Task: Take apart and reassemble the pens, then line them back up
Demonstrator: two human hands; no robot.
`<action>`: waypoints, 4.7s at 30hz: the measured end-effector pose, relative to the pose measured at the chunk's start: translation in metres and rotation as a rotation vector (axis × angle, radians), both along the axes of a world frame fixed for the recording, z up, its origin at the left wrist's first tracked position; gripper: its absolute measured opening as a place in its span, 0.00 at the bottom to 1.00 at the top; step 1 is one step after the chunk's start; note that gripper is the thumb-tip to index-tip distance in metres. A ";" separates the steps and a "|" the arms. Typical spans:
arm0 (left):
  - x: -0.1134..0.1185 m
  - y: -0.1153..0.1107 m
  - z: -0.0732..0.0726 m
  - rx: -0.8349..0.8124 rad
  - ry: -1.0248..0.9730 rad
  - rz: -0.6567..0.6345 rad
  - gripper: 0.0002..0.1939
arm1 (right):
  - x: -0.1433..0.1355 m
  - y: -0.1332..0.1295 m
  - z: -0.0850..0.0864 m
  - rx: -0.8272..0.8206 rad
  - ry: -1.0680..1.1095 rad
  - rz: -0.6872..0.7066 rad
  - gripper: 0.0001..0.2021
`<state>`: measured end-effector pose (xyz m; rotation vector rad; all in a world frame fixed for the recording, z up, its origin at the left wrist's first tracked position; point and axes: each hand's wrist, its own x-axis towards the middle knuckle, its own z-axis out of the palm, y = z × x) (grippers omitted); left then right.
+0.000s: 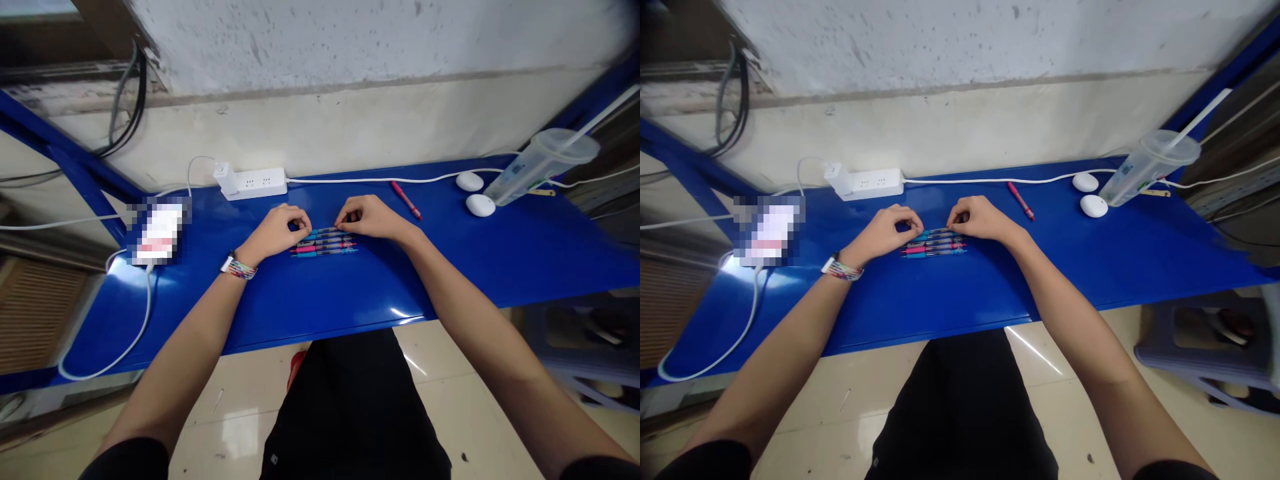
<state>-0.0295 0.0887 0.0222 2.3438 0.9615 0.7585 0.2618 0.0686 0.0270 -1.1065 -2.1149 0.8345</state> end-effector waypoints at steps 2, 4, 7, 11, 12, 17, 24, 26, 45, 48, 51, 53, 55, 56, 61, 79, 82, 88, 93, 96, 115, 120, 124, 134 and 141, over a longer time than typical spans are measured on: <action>0.002 0.000 -0.002 -0.006 -0.013 0.009 0.05 | 0.001 0.001 0.000 0.000 -0.002 0.006 0.10; 0.004 -0.001 -0.004 -0.017 -0.039 0.033 0.06 | 0.000 0.001 -0.001 0.000 -0.008 0.000 0.10; 0.011 -0.004 -0.009 -0.044 -0.110 0.085 0.07 | -0.007 0.000 -0.004 0.026 0.025 -0.090 0.08; 0.021 -0.008 -0.014 -0.117 -0.262 0.174 0.08 | -0.024 -0.005 -0.014 0.098 0.182 -0.323 0.08; 0.023 -0.009 -0.015 -0.142 -0.307 0.198 0.08 | -0.028 -0.007 -0.017 0.101 0.232 -0.354 0.08; 0.033 -0.018 -0.014 -0.266 -0.536 0.242 0.08 | -0.043 -0.012 -0.029 0.045 0.398 -0.425 0.09; 0.045 -0.031 -0.016 -0.277 -0.720 0.417 0.11 | -0.056 -0.018 -0.030 0.029 0.502 -0.501 0.10; 0.046 -0.032 -0.016 -0.276 -0.725 0.414 0.12 | -0.058 -0.021 -0.029 0.044 0.494 -0.486 0.09; 0.048 -0.031 -0.015 -0.368 -0.812 0.410 0.12 | -0.058 -0.027 -0.028 -0.017 0.490 -0.421 0.10; 0.048 -0.032 -0.015 -0.369 -0.809 0.414 0.12 | -0.056 -0.026 -0.027 -0.025 0.491 -0.420 0.10; 0.048 -0.032 -0.014 -0.380 -0.804 0.415 0.13 | -0.054 -0.025 -0.027 -0.020 0.492 -0.408 0.10; 0.048 -0.032 -0.014 -0.388 -0.806 0.412 0.13 | -0.052 -0.024 -0.028 -0.012 0.487 -0.396 0.10; 0.048 -0.031 -0.013 -0.393 -0.813 0.413 0.13 | -0.051 -0.024 -0.028 -0.001 0.475 -0.383 0.10; 0.048 -0.031 -0.013 -0.395 -0.819 0.414 0.13 | -0.051 -0.023 -0.028 0.005 0.464 -0.377 0.10; 0.047 -0.030 -0.012 -0.412 -0.838 0.422 0.12 | -0.048 -0.026 -0.021 0.104 0.336 -0.288 0.08; 0.040 -0.022 -0.012 -0.257 -0.740 0.421 0.12 | -0.048 -0.046 -0.002 0.420 -0.065 0.279 0.04; 0.040 -0.022 -0.011 -0.251 -0.744 0.418 0.13 | -0.047 -0.047 -0.001 0.382 -0.066 0.306 0.06; 0.037 -0.020 -0.009 -0.236 -0.740 0.413 0.13 | -0.040 -0.046 0.004 0.386 -0.132 0.268 0.08; 0.036 -0.020 -0.008 -0.219 -0.728 0.404 0.13 | -0.038 -0.045 0.002 0.363 -0.194 0.301 0.06; 0.036 -0.021 -0.006 -0.208 -0.686 0.393 0.12 | -0.041 -0.045 0.002 0.347 -0.124 0.315 0.06; 0.033 -0.030 0.007 -0.054 -0.437 0.192 0.10 | -0.028 -0.034 0.008 0.285 0.105 -0.345 0.12; 0.028 -0.024 0.008 -0.048 -0.514 0.259 0.08 | -0.024 -0.025 0.010 0.093 0.437 -0.296 0.08; 0.026 -0.022 0.007 -0.037 -0.544 0.272 0.07 | -0.021 -0.019 0.008 -0.029 0.610 -0.284 0.11; 0.022 -0.016 0.003 -0.042 -0.537 0.291 0.21 | -0.022 -0.012 0.000 -0.082 0.704 -0.236 0.15; 0.020 -0.013 -0.002 -0.120 -0.563 0.312 0.29 | -0.024 -0.010 -0.004 -0.091 0.721 -0.253 0.17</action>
